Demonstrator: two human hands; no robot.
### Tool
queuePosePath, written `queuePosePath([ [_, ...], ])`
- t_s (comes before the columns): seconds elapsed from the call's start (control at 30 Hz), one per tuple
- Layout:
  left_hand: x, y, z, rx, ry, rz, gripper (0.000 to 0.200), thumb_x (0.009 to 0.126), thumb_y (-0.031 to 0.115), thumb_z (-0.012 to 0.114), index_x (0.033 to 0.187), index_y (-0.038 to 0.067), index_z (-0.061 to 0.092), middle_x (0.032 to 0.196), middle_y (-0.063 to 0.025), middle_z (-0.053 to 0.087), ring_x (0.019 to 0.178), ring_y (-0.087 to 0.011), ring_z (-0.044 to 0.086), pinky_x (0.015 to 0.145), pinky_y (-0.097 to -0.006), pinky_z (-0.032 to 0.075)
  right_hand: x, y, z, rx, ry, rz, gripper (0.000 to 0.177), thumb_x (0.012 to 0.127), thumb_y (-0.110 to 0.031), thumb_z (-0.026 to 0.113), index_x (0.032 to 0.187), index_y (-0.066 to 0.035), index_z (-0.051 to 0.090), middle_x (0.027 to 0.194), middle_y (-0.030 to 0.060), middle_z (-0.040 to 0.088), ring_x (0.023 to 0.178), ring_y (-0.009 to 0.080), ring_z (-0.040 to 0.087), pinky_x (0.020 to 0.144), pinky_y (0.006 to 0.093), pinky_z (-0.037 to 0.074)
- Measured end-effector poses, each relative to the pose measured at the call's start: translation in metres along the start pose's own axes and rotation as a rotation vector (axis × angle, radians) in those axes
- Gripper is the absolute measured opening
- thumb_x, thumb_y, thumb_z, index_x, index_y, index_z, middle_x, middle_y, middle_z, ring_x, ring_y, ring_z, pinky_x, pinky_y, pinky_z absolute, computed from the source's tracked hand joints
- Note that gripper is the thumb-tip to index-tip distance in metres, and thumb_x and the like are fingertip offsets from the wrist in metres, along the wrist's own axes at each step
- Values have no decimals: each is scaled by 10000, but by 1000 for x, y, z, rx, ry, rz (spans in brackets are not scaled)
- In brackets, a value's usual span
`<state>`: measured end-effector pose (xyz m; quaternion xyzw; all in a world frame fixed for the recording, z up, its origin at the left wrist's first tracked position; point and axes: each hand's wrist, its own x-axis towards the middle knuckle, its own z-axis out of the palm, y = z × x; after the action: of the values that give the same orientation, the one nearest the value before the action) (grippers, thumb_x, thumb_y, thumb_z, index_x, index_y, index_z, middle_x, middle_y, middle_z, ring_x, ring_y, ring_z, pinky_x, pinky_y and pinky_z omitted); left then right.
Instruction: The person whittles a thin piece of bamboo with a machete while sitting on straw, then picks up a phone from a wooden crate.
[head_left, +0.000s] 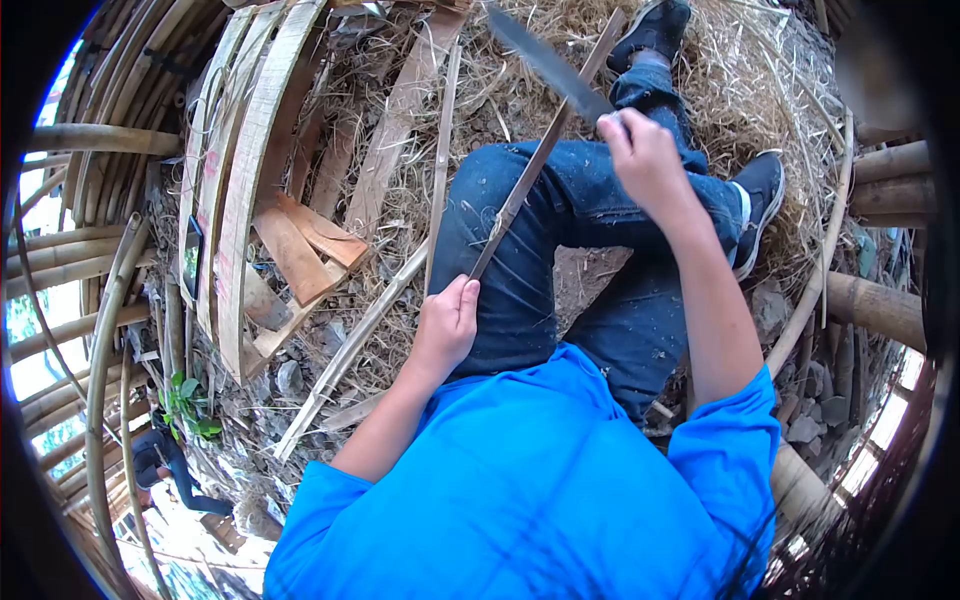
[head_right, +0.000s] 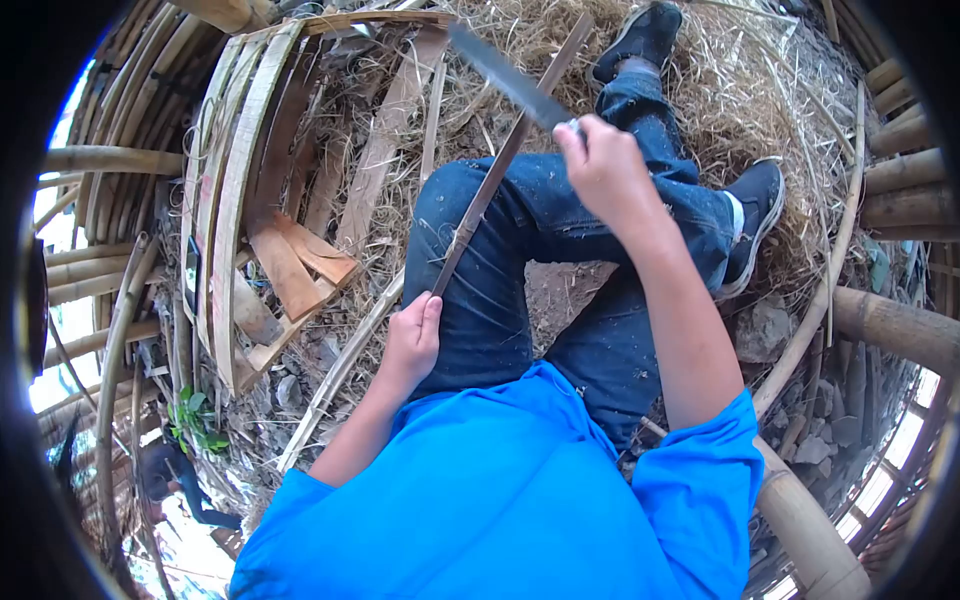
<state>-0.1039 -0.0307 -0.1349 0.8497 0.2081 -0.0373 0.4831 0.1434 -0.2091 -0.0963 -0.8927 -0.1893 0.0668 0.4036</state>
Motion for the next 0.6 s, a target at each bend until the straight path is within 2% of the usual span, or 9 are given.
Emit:
queuePosePath([
  [0.1,-1,-2,1,21,-4,7,306,991,216,465,783,-5,495,583,-235,482,572,-439,537,473,-453,352,-11,-2,8,17,-11,70,312,945,-251,545,858,44,595,717,275,607,694,423,630,598,448,480],
  [0.17,-2,-3,3,16,26,7,309,991,219,466,775,0,493,573,-231,477,565,-435,538,467,-456,350,-34,-12,16,-32,-143,-73,314,931,-254,556,862,51,592,755,288,612,756,441,627,647,468,488],
  [0.23,-2,-6,4,41,14,3,300,987,212,473,770,6,492,564,-230,472,554,-431,536,461,-454,349,-35,-14,13,-76,-135,-90,322,925,-264,565,860,50,592,759,287,611,747,443,625,646,471,487],
  [0.3,0,-6,5,52,40,47,289,984,200,479,767,9,492,559,-229,471,545,-426,536,457,-451,349,-24,-7,5,-48,-19,21,335,930,-278,560,866,48,596,740,278,613,721,434,627,623,462,489],
  [0.37,-3,-3,6,67,31,36,284,982,189,483,763,8,485,553,-224,469,536,-419,538,455,-448,347,-23,3,5,-27,31,28,319,937,-265,553,881,45,598,706,273,607,695,428,626,601,456,487],
  [0.57,-2,1,6,100,44,76,305,992,181,465,745,3,464,534,-214,459,494,-405,520,441,-442,337,-27,5,-24,-156,-42,-85,327,942,-262,555,843,48,588,682,253,601,670,430,613,583,452,473],
  [0.6,0,3,6,96,43,74,311,993,187,467,742,3,459,531,-210,460,488,-404,516,439,-443,334,-25,14,-22,-142,18,-95,329,943,-260,553,836,49,584,681,256,597,669,430,611,578,450,469],
])
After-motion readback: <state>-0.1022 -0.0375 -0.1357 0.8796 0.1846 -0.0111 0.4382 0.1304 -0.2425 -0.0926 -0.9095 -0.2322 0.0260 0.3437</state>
